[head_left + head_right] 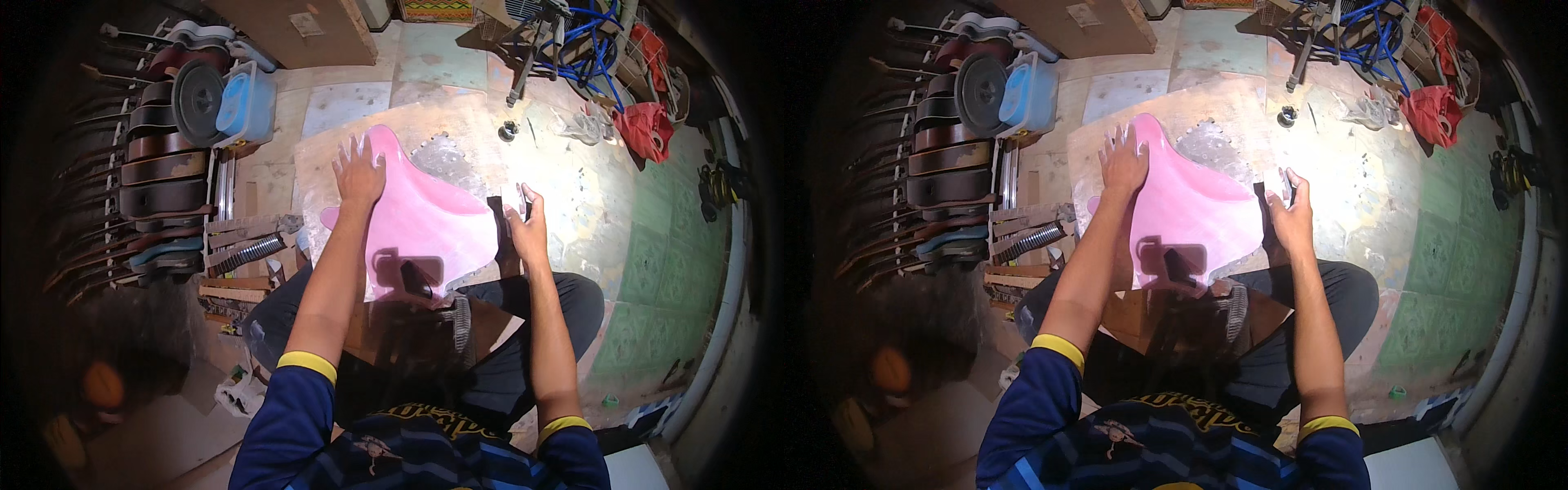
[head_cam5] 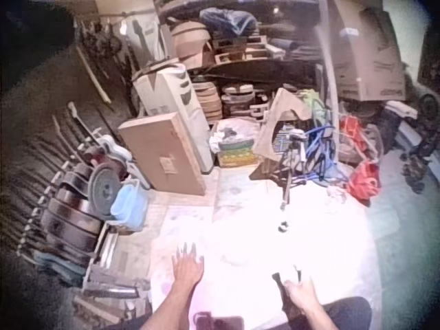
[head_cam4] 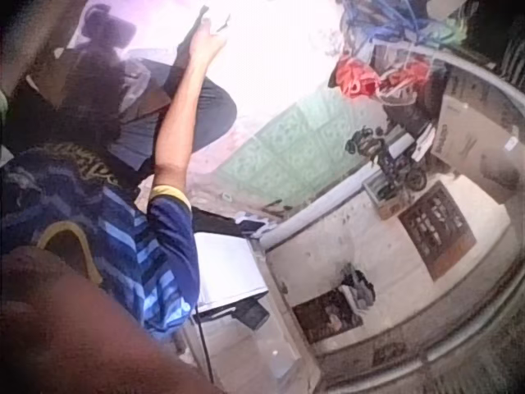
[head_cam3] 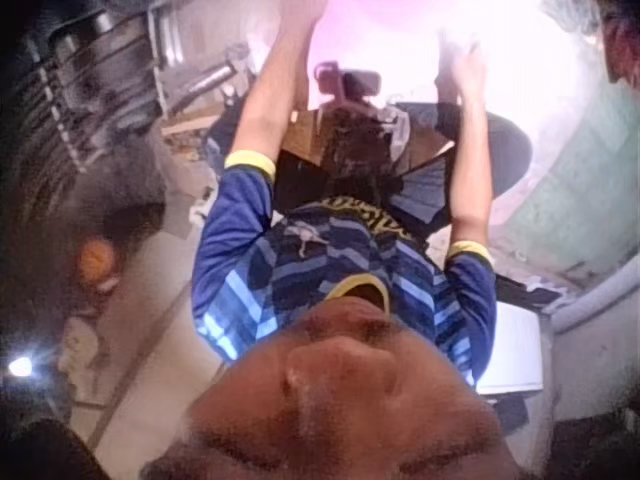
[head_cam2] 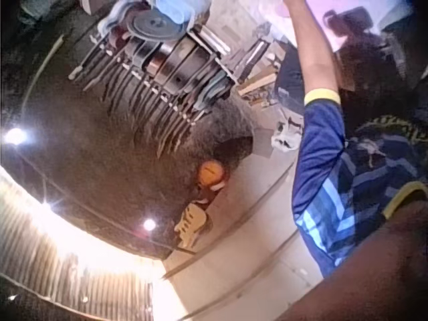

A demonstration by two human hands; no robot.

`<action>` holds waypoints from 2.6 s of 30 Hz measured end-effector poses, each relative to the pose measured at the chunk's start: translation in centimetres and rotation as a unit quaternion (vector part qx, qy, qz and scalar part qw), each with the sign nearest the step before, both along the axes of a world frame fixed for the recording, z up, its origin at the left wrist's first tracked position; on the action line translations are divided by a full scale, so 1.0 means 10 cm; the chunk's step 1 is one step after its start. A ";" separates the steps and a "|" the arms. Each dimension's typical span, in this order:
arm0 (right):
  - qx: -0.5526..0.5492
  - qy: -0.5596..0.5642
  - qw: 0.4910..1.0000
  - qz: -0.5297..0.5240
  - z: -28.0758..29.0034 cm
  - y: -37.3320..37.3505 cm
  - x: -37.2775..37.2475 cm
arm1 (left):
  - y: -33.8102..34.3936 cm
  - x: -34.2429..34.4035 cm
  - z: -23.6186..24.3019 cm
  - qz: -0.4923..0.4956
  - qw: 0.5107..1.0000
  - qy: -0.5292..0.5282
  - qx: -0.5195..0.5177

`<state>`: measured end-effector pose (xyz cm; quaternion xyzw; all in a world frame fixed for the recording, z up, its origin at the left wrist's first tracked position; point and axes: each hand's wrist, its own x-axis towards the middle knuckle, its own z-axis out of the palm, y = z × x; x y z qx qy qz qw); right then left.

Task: The person sands the surface of a pink guitar body using a sanding block, moving the tool across the front face and along the edges.

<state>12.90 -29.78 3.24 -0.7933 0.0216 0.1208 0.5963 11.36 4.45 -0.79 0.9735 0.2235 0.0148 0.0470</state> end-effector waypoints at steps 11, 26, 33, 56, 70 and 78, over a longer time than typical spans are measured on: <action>0.011 -0.021 1.000 -0.021 0.10 -0.11 0.06 | -1.63 -0.29 0.04 -0.351 0.919 0.010 -0.180; -0.006 -0.036 0.999 -0.021 0.12 -0.06 0.02 | -1.30 -0.58 -0.10 -0.222 0.957 0.024 -0.187; -0.011 -0.049 0.998 0.032 0.05 -0.01 0.01 | -1.55 -0.92 0.04 -0.281 0.932 -0.057 -0.220; -0.211 -0.158 0.962 0.067 0.04 -0.19 -0.28 | -0.04 -1.90 -0.09 0.180 0.940 -0.143 -0.253; -0.324 -0.264 0.888 0.191 -0.09 0.66 -0.25 | -0.98 -2.50 0.34 0.030 0.949 0.001 -0.313; -0.231 -0.343 0.873 0.260 0.05 1.14 -1.16 | -1.08 -2.46 0.48 0.014 0.952 0.082 -0.293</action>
